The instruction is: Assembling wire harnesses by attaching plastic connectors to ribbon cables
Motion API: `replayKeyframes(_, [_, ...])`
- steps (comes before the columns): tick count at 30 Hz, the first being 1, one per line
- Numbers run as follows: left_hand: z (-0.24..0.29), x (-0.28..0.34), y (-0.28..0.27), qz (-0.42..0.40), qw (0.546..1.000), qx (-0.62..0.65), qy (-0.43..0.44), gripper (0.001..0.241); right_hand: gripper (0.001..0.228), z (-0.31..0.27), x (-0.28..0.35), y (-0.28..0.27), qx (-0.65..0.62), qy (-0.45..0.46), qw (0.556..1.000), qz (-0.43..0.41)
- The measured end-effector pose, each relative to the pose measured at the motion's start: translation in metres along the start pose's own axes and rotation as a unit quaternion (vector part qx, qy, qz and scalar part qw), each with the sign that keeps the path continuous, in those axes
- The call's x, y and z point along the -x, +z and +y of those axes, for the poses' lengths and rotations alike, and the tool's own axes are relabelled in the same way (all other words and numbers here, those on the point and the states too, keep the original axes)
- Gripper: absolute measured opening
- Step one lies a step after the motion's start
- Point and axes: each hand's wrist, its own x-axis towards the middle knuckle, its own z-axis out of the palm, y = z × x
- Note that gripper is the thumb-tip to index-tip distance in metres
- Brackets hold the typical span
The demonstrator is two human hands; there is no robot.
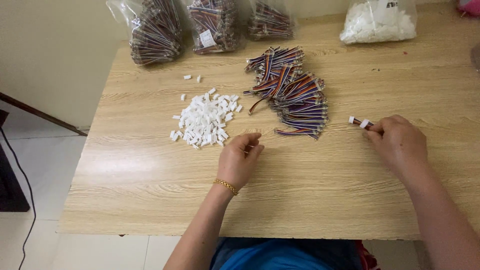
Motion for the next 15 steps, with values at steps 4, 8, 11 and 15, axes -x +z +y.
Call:
replayKeyframes(4, [0.011,0.007,0.0,-0.051,0.996,0.018,-0.068,0.03,0.029,-0.02,-0.004,0.0,-0.003,0.024,1.0,0.003])
replayKeyframes(8, [0.0,0.011,0.006,-0.043,0.998,-0.034,-0.014,0.027,0.026,-0.083,0.005,-0.028,-0.058,-0.092,0.991,0.08])
replayKeyframes(11, [-0.005,0.014,0.007,-0.037,0.999,-0.034,0.014,0.028,0.024,-0.112,0.001,-0.022,-0.097,-0.149,0.983,0.04])
replayKeyframes(15, [0.008,0.024,0.0,-0.053,0.998,-0.02,-0.006,0.027,0.024,-0.118,-0.005,0.011,-0.04,-0.171,0.984,0.012])
